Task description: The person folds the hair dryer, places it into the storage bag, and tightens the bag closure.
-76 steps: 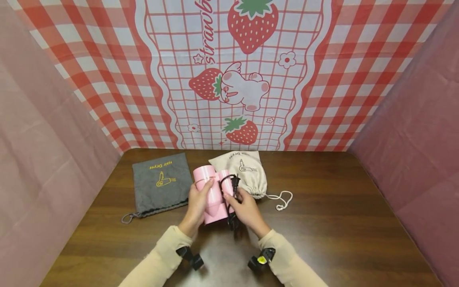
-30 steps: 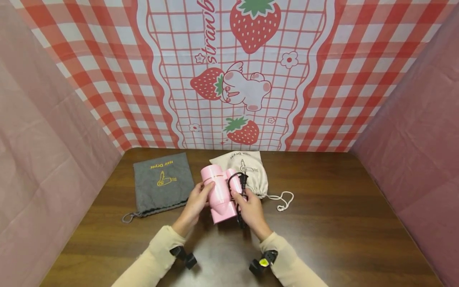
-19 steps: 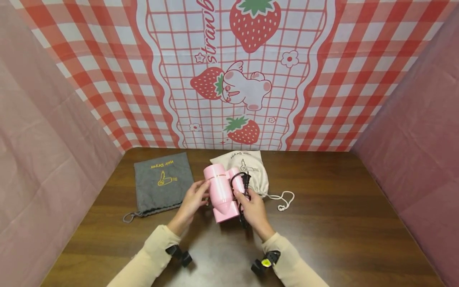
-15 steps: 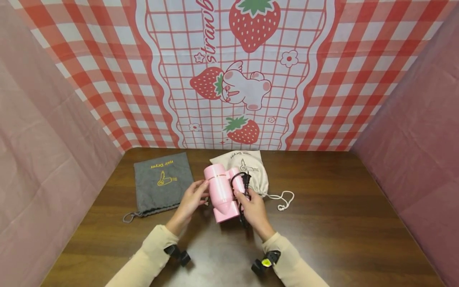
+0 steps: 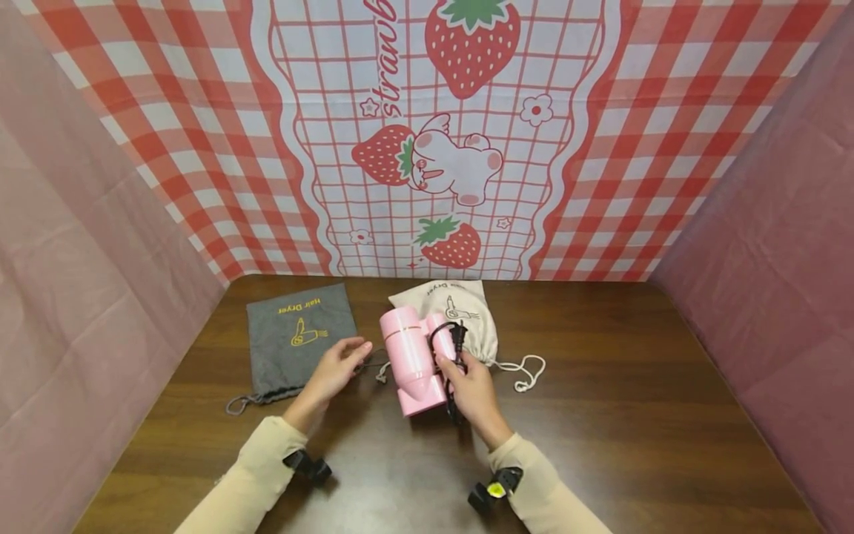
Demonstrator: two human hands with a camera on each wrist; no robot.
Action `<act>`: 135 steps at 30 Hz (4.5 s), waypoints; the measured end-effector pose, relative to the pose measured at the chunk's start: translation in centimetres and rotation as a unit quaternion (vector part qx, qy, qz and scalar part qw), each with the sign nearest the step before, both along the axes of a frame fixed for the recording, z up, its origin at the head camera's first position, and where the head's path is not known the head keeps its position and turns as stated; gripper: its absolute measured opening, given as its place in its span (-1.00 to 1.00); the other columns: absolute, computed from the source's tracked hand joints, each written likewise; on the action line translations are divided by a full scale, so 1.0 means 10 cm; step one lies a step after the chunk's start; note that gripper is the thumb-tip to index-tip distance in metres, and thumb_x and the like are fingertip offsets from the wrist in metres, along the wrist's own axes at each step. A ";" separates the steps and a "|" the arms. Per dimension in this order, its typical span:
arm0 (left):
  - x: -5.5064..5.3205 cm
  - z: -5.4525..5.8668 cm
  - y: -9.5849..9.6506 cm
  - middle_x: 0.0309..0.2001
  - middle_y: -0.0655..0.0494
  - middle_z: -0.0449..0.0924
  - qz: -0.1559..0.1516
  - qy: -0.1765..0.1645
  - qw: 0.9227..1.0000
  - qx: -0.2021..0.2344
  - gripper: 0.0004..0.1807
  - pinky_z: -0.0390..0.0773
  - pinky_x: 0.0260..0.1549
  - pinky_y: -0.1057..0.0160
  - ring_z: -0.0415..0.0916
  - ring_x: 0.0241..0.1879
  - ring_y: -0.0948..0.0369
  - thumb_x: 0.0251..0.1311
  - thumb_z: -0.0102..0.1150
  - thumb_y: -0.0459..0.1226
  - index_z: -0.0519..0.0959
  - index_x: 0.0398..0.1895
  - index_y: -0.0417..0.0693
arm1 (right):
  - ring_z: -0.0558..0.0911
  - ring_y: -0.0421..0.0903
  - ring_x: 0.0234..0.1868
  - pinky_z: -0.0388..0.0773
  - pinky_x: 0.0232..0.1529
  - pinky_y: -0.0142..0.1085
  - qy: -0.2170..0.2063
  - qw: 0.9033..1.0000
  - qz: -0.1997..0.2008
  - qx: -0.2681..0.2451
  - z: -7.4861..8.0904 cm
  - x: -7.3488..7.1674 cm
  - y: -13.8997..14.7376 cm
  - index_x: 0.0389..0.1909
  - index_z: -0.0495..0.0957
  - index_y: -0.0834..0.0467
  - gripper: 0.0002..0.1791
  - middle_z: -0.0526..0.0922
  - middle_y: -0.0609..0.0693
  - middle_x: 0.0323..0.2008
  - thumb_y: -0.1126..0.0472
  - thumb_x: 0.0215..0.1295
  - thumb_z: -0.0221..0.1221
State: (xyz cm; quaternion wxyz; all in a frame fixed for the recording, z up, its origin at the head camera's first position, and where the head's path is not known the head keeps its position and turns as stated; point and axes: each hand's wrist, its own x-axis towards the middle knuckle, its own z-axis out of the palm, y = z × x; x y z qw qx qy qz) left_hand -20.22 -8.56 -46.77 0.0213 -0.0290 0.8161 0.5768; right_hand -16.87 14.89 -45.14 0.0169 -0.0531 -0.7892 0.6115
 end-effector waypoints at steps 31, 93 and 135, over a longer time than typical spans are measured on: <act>-0.19 0.10 -0.94 0.06 -0.21 0.60 -0.011 0.067 0.969 -0.239 -0.57 0.49 0.04 -0.11 0.54 0.06 -0.12 0.22 0.26 -0.18 0.56 0.09 -0.22 | 0.42 -0.30 -0.64 0.40 -0.56 -0.41 -0.001 1.000 0.009 -0.017 0.01 0.03 0.03 -0.21 0.52 0.37 -0.74 0.42 -0.16 -0.67 0.20 0.38 0.13; -0.10 0.07 -0.91 -0.38 0.14 0.74 -0.113 0.138 0.926 -0.332 -0.89 0.57 -0.18 0.07 0.65 -0.30 0.13 0.17 0.30 -0.21 0.74 -0.38 -0.02 | 0.38 -0.27 -0.67 0.36 -0.58 -0.41 -0.020 1.000 0.009 0.013 -0.02 0.05 0.01 -0.49 0.45 0.20 -0.73 0.34 -0.16 -0.72 0.13 0.34 0.18; -0.01 0.29 -0.20 -0.55 0.13 0.67 -0.025 0.173 0.955 -0.240 -0.95 0.49 -0.49 0.28 0.51 -0.58 0.30 0.02 0.27 -0.27 0.70 -0.51 -0.02 | 0.33 -0.28 -0.72 0.27 -0.64 -0.43 -0.021 0.997 0.060 0.040 -0.18 0.16 -0.23 -0.56 0.46 0.20 -0.74 0.33 -0.15 -0.75 0.18 0.26 0.24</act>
